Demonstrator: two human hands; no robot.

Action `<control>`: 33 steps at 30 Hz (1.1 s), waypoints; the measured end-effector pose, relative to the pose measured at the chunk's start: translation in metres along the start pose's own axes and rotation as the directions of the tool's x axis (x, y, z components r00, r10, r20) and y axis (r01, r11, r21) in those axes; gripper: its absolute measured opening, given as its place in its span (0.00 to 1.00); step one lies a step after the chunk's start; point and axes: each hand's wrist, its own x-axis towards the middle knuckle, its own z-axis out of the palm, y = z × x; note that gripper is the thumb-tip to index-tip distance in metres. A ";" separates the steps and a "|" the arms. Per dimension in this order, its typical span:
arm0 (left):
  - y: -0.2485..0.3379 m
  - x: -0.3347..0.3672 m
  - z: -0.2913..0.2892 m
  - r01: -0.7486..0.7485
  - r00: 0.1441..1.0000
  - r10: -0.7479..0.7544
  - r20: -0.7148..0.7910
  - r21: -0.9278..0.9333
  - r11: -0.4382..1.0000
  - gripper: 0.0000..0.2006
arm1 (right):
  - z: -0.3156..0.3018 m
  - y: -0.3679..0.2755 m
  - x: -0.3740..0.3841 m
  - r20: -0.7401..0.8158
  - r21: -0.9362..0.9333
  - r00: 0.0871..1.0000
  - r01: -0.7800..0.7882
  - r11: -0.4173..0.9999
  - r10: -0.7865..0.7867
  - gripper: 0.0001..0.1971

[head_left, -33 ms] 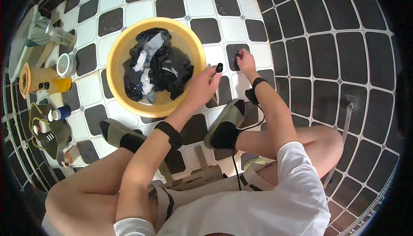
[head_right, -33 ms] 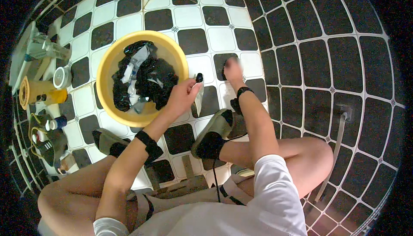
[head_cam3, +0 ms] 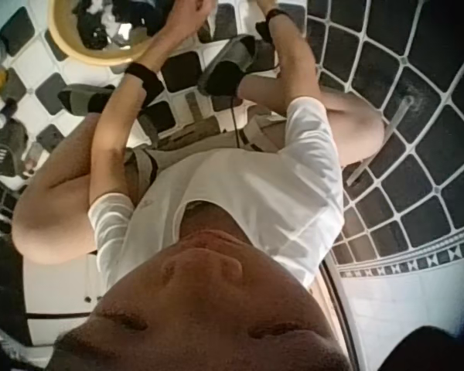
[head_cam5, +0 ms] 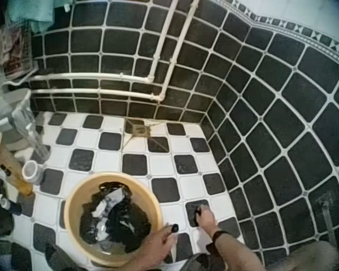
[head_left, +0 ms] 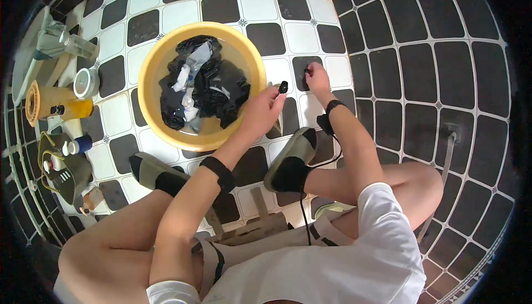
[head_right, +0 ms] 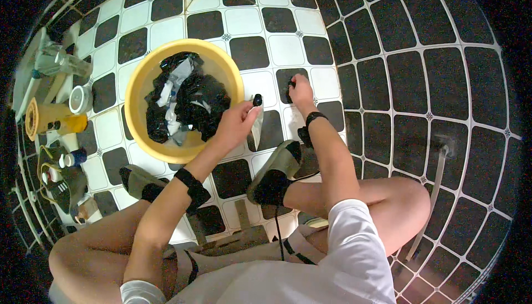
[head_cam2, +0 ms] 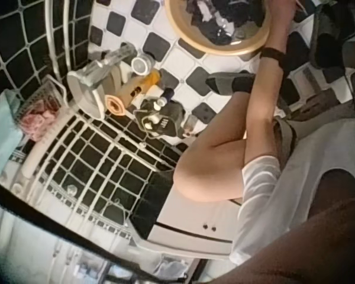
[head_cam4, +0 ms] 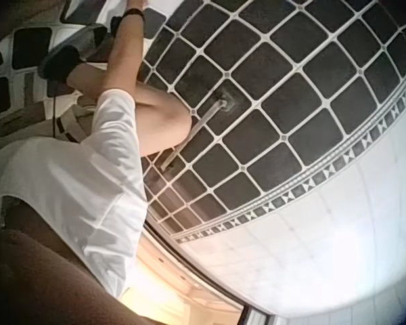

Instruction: Hand wash a small piece of dark clothing in a basin with water and detergent.

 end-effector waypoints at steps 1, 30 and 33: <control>-0.001 -0.001 -0.003 -0.007 1.000 0.007 -0.013 -0.003 1.000 0.13 | 0.001 -0.008 -0.001 0.007 0.010 1.000 0.001 1.000 -0.001 0.11; 0.050 -0.002 0.003 0.041 0.988 -0.127 -0.089 -0.639 0.768 0.15 | -0.152 -0.170 -0.114 0.265 0.336 0.869 0.323 0.884 -0.418 0.31; 0.070 -0.007 -0.008 0.013 0.988 -0.112 -0.109 -0.658 0.752 0.15 | -0.171 -0.190 -0.112 0.109 0.380 0.860 0.427 0.821 -0.498 0.21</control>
